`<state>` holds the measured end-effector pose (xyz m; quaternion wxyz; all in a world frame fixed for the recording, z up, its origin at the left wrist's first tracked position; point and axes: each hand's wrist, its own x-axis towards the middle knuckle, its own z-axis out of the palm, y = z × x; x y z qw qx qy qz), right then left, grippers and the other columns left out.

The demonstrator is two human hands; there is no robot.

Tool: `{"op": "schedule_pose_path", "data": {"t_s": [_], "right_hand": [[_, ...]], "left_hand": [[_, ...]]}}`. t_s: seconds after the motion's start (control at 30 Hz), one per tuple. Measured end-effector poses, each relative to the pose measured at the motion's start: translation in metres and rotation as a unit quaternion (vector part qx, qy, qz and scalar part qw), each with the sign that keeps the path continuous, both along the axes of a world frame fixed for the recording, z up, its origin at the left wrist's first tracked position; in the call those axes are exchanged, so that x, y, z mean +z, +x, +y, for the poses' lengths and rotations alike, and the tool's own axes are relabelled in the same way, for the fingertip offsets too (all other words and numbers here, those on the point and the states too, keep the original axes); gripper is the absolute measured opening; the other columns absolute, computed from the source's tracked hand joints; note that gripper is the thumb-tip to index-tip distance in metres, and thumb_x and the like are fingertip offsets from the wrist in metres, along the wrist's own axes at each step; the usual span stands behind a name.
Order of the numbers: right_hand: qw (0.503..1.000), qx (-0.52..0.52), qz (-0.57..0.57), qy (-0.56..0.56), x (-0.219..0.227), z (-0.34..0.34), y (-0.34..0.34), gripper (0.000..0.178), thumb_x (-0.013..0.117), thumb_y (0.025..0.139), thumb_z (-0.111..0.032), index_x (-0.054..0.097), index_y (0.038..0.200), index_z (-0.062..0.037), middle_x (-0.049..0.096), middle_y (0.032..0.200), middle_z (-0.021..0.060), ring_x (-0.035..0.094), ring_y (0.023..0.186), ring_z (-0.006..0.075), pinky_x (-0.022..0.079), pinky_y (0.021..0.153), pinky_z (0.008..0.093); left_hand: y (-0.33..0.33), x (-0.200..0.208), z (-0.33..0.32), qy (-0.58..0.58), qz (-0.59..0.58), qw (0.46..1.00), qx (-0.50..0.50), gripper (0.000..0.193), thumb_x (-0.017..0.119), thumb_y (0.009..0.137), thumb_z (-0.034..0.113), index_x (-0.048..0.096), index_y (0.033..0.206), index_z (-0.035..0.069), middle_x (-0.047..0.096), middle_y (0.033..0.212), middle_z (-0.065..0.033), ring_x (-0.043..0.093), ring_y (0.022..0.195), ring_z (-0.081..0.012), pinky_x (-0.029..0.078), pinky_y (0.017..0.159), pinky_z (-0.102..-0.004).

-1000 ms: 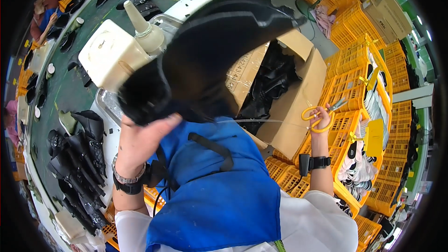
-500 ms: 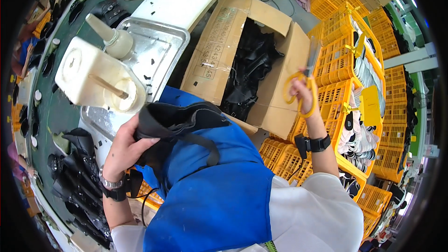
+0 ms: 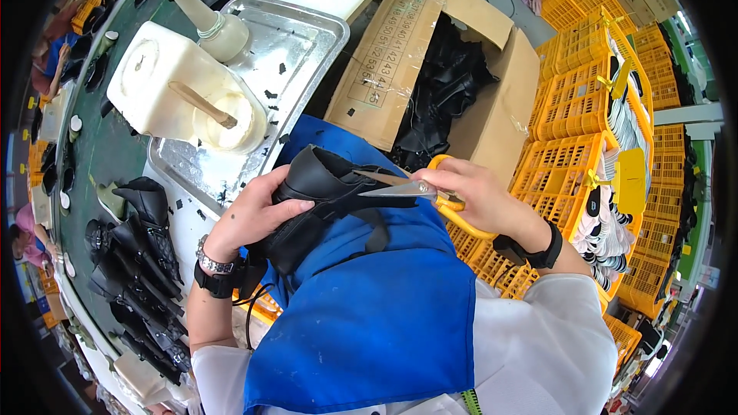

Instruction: Applying glue to the interior and edges of black leather boots and trimming excess material with scissors.

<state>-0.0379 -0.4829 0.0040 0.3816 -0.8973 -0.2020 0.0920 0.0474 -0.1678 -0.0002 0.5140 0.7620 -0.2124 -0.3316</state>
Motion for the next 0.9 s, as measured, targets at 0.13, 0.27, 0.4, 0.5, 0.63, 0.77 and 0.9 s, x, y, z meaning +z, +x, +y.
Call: {"op": "schedule_pose_path", "data": {"t_s": [0.13, 0.27, 0.4, 0.5, 0.63, 0.77, 0.9], "right_hand": [[0.999, -0.021, -0.040, -0.028, -0.005, 0.003, -0.003, 0.040, 0.065, 0.075, -0.010, 0.055, 0.113, -0.0179, 0.056, 0.086, 0.0077, 0.056, 0.078, 0.0268, 0.046, 0.063, 0.0342], [0.996, -0.007, -0.038, -0.075, 0.000, 0.005, -0.003, 0.039, 0.066, 0.075, -0.011, 0.055, 0.112, -0.0180, 0.056, 0.085, 0.0086, 0.057, 0.078, 0.0267, 0.046, 0.062, 0.0344], [0.999, 0.001, -0.013, -0.046, -0.008, 0.006, -0.007, 0.037, 0.066, 0.075, -0.011, 0.055, 0.110, -0.0164, 0.057, 0.085, 0.0090, 0.057, 0.076, 0.0273, 0.046, 0.061, 0.0347], [1.000, -0.011, 0.002, -0.030, -0.011, 0.006, -0.008, 0.037, 0.067, 0.074, -0.011, 0.055, 0.109, -0.0157, 0.057, 0.085, 0.0089, 0.058, 0.074, 0.0279, 0.047, 0.060, 0.0347], [0.999, -0.018, 0.028, -0.001, -0.010, 0.007, -0.012, 0.037, 0.067, 0.073, -0.007, 0.055, 0.107, -0.0140, 0.057, 0.082, 0.0092, 0.058, 0.068, 0.0280, 0.047, 0.057, 0.0347], [0.998, -0.023, 0.057, 0.007, -0.011, 0.006, -0.014, 0.034, 0.066, 0.072, -0.004, 0.055, 0.104, -0.0123, 0.058, 0.079, 0.0093, 0.057, 0.064, 0.0278, 0.045, 0.054, 0.0347], [0.996, -0.032, 0.081, 0.024, -0.019, 0.007, -0.019, 0.027, 0.065, 0.074, -0.004, 0.055, 0.098, -0.0098, 0.056, 0.071, 0.0106, 0.053, 0.058, 0.0265, 0.041, 0.050, 0.0334]], "left_hand": [[0.001, -0.002, -0.001, 0.010, -0.010, 1.000, -0.015, 0.036, 0.067, 0.079, 0.016, 0.053, 0.107, -0.002, 0.060, 0.087, -0.0076, 0.053, 0.079, -0.0126, 0.044, 0.075, -0.0267], [0.000, -0.002, -0.003, 0.000, -0.007, 1.000, -0.020, 0.035, 0.067, 0.079, 0.016, 0.053, 0.106, -0.002, 0.061, 0.087, -0.0079, 0.053, 0.079, -0.0132, 0.044, 0.076, -0.0270], [0.000, -0.004, -0.008, -0.023, -0.010, 0.999, -0.027, 0.034, 0.066, 0.079, 0.016, 0.054, 0.105, -0.002, 0.061, 0.087, -0.0086, 0.053, 0.079, -0.0139, 0.044, 0.075, -0.0272], [0.000, -0.002, -0.008, 0.015, -0.007, 0.999, -0.036, 0.034, 0.067, 0.079, 0.017, 0.054, 0.104, -0.002, 0.060, 0.087, -0.0096, 0.053, 0.079, -0.0151, 0.044, 0.074, -0.0276], [-0.001, -0.007, -0.007, 0.009, -0.007, 0.999, -0.034, 0.034, 0.067, 0.079, 0.018, 0.055, 0.103, -0.002, 0.059, 0.086, -0.0103, 0.053, 0.077, -0.0164, 0.043, 0.073, -0.0283], [-0.001, -0.009, -0.007, 0.000, 0.003, 1.000, -0.031, 0.035, 0.067, 0.079, 0.019, 0.055, 0.103, -0.002, 0.059, 0.087, -0.0105, 0.053, 0.079, -0.0162, 0.043, 0.074, -0.0278], [0.000, -0.009, -0.007, 0.008, 0.000, 0.999, -0.039, 0.034, 0.067, 0.080, 0.019, 0.055, 0.104, -0.002, 0.059, 0.088, -0.0102, 0.053, 0.080, -0.0152, 0.043, 0.075, -0.0276]]}}
